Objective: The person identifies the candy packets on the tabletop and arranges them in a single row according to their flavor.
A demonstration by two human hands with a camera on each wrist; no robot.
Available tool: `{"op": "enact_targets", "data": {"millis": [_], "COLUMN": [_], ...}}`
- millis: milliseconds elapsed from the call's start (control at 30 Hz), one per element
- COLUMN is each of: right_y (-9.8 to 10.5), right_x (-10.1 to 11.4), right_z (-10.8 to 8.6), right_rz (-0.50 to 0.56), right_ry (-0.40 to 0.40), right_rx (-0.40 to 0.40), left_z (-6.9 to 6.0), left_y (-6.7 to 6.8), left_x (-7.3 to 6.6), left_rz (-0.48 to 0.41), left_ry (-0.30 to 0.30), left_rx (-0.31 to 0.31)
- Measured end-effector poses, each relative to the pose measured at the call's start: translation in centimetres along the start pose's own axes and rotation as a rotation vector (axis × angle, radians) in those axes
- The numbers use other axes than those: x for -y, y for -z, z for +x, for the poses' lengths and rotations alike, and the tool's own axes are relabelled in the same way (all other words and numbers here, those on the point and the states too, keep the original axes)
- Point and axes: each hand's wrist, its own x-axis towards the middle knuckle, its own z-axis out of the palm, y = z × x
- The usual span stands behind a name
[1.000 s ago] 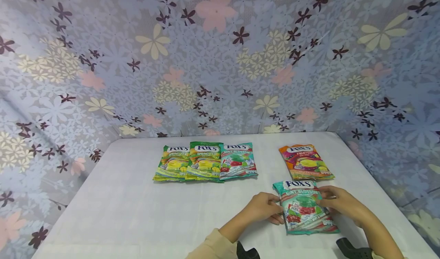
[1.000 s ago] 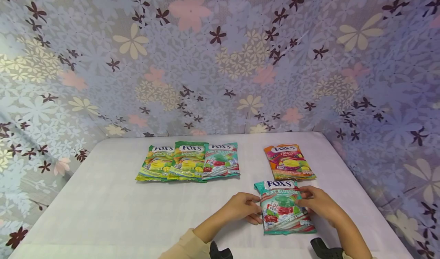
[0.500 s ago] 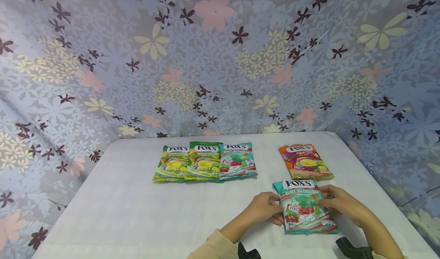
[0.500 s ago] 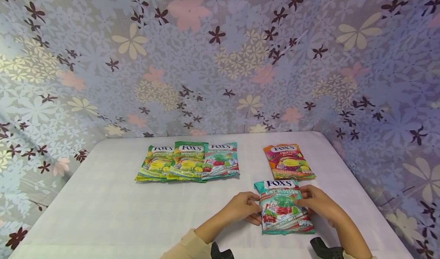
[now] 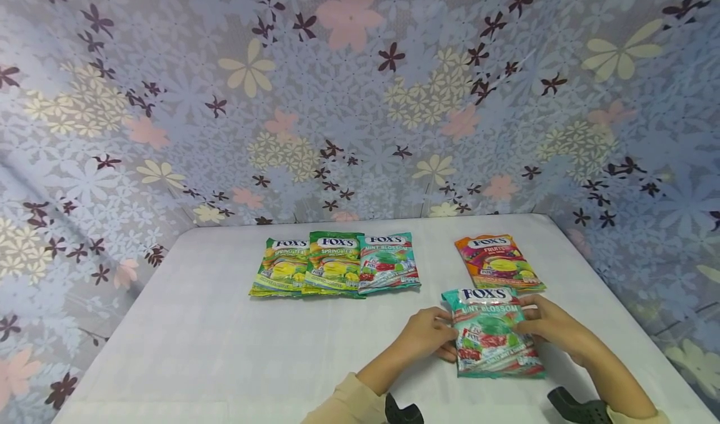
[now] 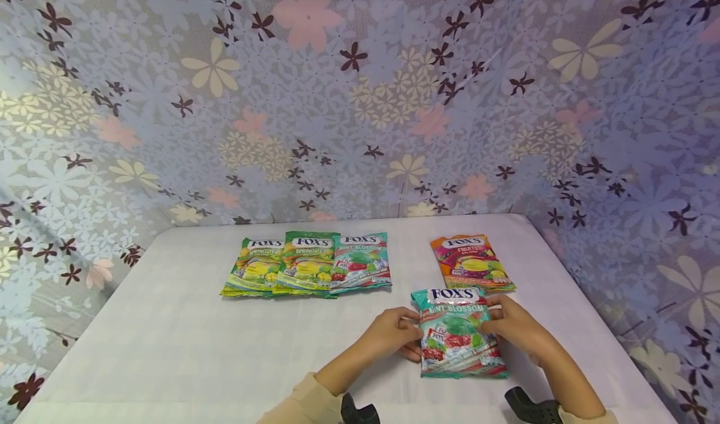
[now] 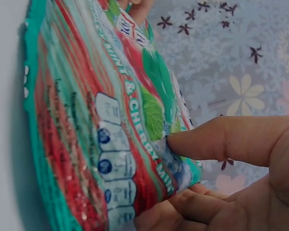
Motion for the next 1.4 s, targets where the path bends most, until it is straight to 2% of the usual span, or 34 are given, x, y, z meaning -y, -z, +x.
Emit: {"op": "enact_targets", "data": {"millis": [567,733,867,1033,1100,1267,1400], "right_y": [-3.1,-4.0,-4.6,-5.3,-5.6,-6.2,-6.5], "right_x": [2.9,4.3,5.7,7.2,7.8,8.8,9.4], "right_z": [0.9,1.4,2.1,3.0,3.3,3.6,3.9], "right_rz": [0.072,0.072,0.073,0.074,0.103,0.172,0.179], "right_ry": [0.159,0.210,0.214,0.231,0.247,0.272,0.279], "right_rx": [-0.060,-0.076,-0.088,-0.099,-0.080,-0.049,-0.055], "left_z": [0.0,0.1,-0.1,-0.3,-0.4,-0.6,-0.8], "left_y": [4.4,5.9,7.3,9.0,9.6,10.7,11.2], "left_x": [0.2,-0.1,-0.6,-1.2,-1.3,-1.6,-2.0], "left_rz": [-0.010,0.041,0.086,0.090,0.092,0.102,0.118], "left_ry": [-0.084,-0.110,-0.140,-0.176,-0.186,-0.187,-0.184], "left_rx": [-0.102,-0.148,-0.183,-0.232,-0.257,-0.292,-0.308]}}
